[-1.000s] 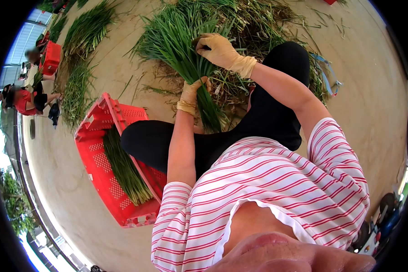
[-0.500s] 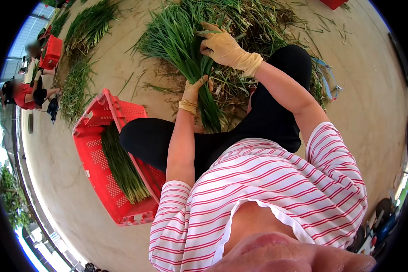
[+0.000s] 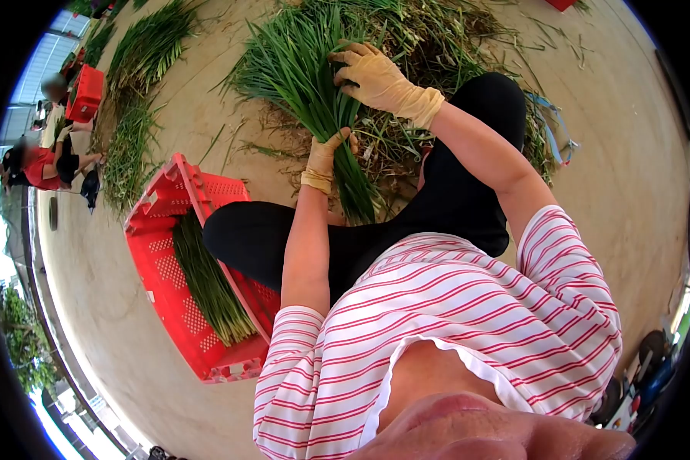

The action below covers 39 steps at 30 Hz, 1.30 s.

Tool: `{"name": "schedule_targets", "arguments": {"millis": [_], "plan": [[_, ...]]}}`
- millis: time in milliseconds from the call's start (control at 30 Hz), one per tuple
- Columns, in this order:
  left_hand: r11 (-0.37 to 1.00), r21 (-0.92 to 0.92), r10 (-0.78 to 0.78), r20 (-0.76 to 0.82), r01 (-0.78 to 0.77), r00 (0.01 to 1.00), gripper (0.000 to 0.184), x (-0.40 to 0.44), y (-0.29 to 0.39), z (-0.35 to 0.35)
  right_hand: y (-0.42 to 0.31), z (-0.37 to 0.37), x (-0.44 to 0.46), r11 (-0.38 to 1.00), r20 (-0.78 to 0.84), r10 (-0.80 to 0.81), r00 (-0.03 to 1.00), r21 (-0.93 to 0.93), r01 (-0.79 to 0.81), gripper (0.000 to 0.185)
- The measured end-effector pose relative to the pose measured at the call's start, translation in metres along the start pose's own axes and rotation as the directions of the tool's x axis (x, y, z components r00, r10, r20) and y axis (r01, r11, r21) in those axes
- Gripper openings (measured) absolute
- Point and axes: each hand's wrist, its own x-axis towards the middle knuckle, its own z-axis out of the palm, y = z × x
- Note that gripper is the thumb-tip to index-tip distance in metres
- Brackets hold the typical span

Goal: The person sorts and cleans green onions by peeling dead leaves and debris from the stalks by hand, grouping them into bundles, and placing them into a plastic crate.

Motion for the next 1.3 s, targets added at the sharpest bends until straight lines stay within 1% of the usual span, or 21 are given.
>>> {"name": "schedule_targets", "arguments": {"millis": [33,100,167,267,333,400,433,533,567,600,667,700,733,767,800,833,867,967,1100,1167,1300], "plan": [[1.000,0.000,0.000,0.000,0.000,1.000,0.047,-0.001,0.002,0.002,0.000,-0.001,0.000,1.000,0.006,-0.002,1.000,0.013,0.002,0.011],[1.000,0.013,0.023,0.003,-0.023,1.000,0.030,-0.004,0.005,0.007,0.000,0.005,-0.001,1.000,-0.021,0.001,1.000,-0.019,-0.001,0.010],[0.999,-0.041,0.013,-0.028,-0.014,1.000,0.031,-0.004,0.000,0.006,0.001,0.009,-0.003,0.999,-0.049,0.004,0.999,-0.052,-0.006,0.009],[0.996,-0.085,0.004,-0.060,-0.009,0.998,0.031,-0.005,-0.002,0.005,0.002,0.009,-0.004,0.992,0.013,0.124,0.992,-0.015,-0.124,0.009],[0.997,-0.074,0.007,-0.061,-0.012,0.998,0.032,-0.004,-0.002,0.003,0.005,0.014,-0.001,0.873,0.093,0.379,0.921,0.296,-0.389,0.011],[1.000,-0.005,0.012,-0.012,-0.012,1.000,0.030,-0.002,-0.001,0.000,0.019,0.010,0.001,0.897,-0.039,0.392,0.919,0.241,-0.372,0.018],[1.000,-0.008,0.018,-0.018,-0.018,1.000,0.030,-0.002,0.000,0.001,0.026,0.009,0.004,0.837,-0.137,0.469,0.873,0.384,-0.389,0.018],[0.997,0.026,-0.066,-0.068,0.068,0.996,0.026,-0.005,0.003,0.004,0.051,-0.014,0.012,0.915,-0.479,0.265,0.837,0.398,-0.063,0.021],[0.998,0.010,-0.064,-0.051,0.065,0.997,0.025,-0.005,0.003,0.006,0.057,-0.021,0.014,0.917,-0.481,0.264,0.836,0.395,-0.062,0.021],[0.998,-0.005,-0.062,-0.034,0.062,0.998,0.025,-0.005,0.003,0.007,0.060,-0.029,0.016,0.832,-0.280,0.200,0.939,0.555,-0.012,0.029],[0.997,0.013,-0.074,-0.048,0.074,0.996,0.025,-0.004,0.000,0.009,0.054,-0.035,0.020,0.713,-0.084,0.088,0.993,0.701,-0.004,0.052],[0.996,0.031,-0.087,-0.064,0.089,0.994,0.025,-0.004,-0.002,0.010,0.030,-0.040,0.024,0.585,-0.103,0.223,0.969,0.810,-0.048,0.039],[0.995,0.036,-0.088,-0.062,0.091,0.994,0.025,-0.004,-0.003,0.011,0.029,-0.044,0.027,0.894,-0.293,0.048,0.955,0.439,0.090,0.023],[0.995,0.079,-0.065,-0.046,0.069,0.997,0.024,-0.005,-0.003,0.011,0.028,-0.048,0.030,0.992,-0.464,-0.129,0.876,-0.053,0.118,0.013],[0.992,0.119,-0.042,-0.031,0.045,0.999,0.024,-0.004,-0.003,0.012,0.036,-0.038,0.028,0.992,-0.467,-0.126,0.875,-0.053,0.114,0.013],[0.991,0.123,-0.043,-0.029,0.047,0.999,0.024,-0.004,-0.003,0.011,0.039,-0.024,0.024,0.996,-0.354,0.067,0.933,-0.030,-0.083,0.018],[0.991,0.128,-0.030,-0.007,0.031,1.000,0.024,-0.004,-0.004,0.010,0.044,-0.011,0.020,0.960,-0.232,0.264,0.936,-0.031,-0.278,0.023],[0.992,0.127,-0.016,0.027,0.012,1.000,0.025,-0.003,-0.005,0.009,0.036,-0.017,0.016,0.942,-0.114,0.315,0.942,-0.087,-0.325,0.022],[0.992,0.129,-0.005,0.062,-0.003,0.998,0.024,-0.002,-0.005,0.010,0.040,-0.010,0.012,0.933,-0.097,0.353,0.931,-0.040,-0.358,0.026],[0.992,0.122,-0.022,0.069,0.013,0.997,0.022,-0.003,-0.004,0.009,0.042,-0.013,0.013,0.915,0.109,0.392,0.914,0.062,-0.400,0.030],[0.992,0.089,-0.085,0.004,0.084,0.996,0.022,-0.008,0.001,0.016,0.046,-0.001,0.014,0.835,0.261,0.451,0.854,0.215,-0.506,0.032]]}}
